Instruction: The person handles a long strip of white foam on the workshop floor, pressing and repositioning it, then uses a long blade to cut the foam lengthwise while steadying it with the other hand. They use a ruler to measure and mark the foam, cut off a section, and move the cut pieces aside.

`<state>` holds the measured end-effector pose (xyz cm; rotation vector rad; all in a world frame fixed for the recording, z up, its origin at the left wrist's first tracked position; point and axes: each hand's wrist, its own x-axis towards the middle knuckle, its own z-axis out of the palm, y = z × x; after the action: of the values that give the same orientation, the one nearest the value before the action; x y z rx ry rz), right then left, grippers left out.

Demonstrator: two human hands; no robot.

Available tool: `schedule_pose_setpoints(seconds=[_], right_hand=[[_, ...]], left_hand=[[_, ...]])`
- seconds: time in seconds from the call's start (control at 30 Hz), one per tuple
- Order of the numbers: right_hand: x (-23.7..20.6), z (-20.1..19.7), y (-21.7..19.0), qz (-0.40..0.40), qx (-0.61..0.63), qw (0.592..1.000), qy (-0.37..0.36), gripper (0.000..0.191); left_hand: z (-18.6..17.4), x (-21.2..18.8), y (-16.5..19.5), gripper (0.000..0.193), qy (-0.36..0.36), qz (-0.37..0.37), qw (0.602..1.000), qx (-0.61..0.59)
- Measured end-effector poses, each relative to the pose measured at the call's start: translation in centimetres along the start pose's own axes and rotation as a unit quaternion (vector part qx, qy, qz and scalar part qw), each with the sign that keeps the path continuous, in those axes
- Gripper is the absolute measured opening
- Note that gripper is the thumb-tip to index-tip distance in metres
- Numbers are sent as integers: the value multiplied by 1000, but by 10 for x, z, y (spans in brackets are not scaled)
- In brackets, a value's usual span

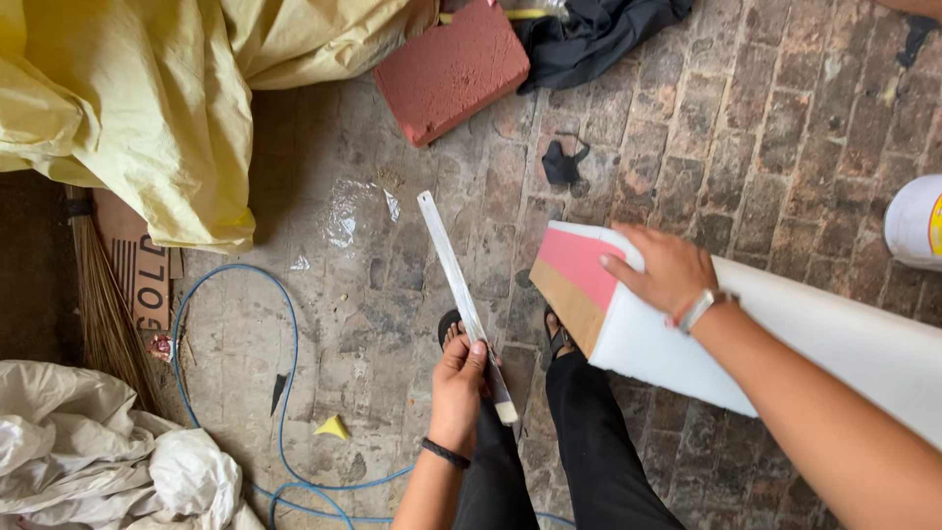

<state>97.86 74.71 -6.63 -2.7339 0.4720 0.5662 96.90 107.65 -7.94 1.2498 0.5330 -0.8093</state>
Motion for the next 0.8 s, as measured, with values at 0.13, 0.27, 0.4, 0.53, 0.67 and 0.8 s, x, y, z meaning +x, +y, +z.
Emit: schedule_pose_setpoints(seconds=[0.13,0.27,0.4,0.53,0.67,0.8], right_hand=[[32,2,-5,-9,-46,999,-26,61],[30,9,-5,68,-88,990,-84,47],[27,12,-6,85,-76,993,-40,50],[30,10,-8,101,-92,990,-34,46],[26,9,-8,29,-43,998,43,52],[20,14,-4,39,-50,996,58,50]], left_hand=[[-31,10,8,18,-17,0,1000,23],[-37,11,8,19,-19,-8,999,40],[-36,5,12,19,-28,16,999,37],[-46,1,24,18,-41,29,998,46],[-54,1,33,18,-36,45,998,21],[-53,0,32,17,-15,20,1000,-3]])
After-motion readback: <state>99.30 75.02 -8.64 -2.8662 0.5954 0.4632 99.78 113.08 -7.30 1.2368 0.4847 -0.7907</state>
